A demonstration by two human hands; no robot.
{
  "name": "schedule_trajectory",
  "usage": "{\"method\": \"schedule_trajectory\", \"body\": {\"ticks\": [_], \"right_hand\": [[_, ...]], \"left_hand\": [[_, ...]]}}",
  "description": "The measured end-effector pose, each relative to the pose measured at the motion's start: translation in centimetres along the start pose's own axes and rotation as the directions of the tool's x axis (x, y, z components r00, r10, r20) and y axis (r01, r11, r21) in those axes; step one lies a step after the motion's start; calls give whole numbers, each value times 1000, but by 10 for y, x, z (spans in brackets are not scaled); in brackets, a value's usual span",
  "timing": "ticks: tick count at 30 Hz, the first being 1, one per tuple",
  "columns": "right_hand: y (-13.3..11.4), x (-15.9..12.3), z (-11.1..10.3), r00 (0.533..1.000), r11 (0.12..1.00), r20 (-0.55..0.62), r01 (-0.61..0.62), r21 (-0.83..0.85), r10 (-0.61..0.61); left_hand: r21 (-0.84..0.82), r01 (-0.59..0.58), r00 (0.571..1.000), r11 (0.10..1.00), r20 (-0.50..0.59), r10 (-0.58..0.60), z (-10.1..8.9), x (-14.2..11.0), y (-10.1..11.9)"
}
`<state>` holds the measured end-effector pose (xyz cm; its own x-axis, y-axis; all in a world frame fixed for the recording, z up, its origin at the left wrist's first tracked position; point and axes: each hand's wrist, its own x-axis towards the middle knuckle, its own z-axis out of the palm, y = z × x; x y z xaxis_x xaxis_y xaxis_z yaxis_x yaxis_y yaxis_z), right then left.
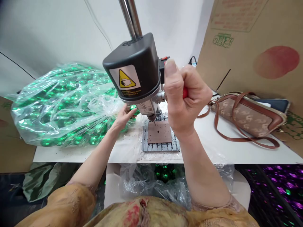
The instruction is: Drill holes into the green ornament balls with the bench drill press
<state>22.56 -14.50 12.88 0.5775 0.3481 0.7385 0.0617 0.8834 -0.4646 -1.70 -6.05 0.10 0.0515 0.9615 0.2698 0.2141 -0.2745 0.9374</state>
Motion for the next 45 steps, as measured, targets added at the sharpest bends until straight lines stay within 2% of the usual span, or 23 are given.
{"method": "schedule_trajectory", "body": {"ticks": [2,4,6,9,13,18,24,29,32,38,45], "right_hand": [[2,0,-1,1000,1000,-7,10,16,-10],[3,1,-1,1000,1000,-5,2,9,-2],[3,0,-1,1000,1000,4,1,-2,-1],[2,0,-1,1000,1000,5,9,9,-9],[2,0,-1,1000,999,11,3,37,-4],[2,1,-4,999,1000,38,-14,13,14],[4,0,-5,998,1000,59,-13,-17,14],[4,0,-5,997,1000,69,14,28,-16],[4,0,-5,998,1000,69,8,-9,-7],[4,0,-6,997,1000,71,1,5,-2],[5,-13,-10,998,998,25,58,3,-58]], "left_hand": [[-109,121,983,987,154,-103,2,-30,7],[-161,167,959,973,257,-122,10,-56,12],[-136,141,947,981,307,-94,22,-76,14],[-35,84,950,996,305,-69,40,-91,11],[69,44,972,997,226,-59,58,-92,4],[116,12,973,993,227,-38,68,-87,-2],[298,-218,963,929,220,156,76,-84,2],[305,-268,956,914,205,212,87,-88,-2],[246,-243,962,938,186,201,93,-95,-8],[84,-78,991,993,117,68,98,-106,-14],[25,-66,990,998,126,63,99,-104,-13]]}}
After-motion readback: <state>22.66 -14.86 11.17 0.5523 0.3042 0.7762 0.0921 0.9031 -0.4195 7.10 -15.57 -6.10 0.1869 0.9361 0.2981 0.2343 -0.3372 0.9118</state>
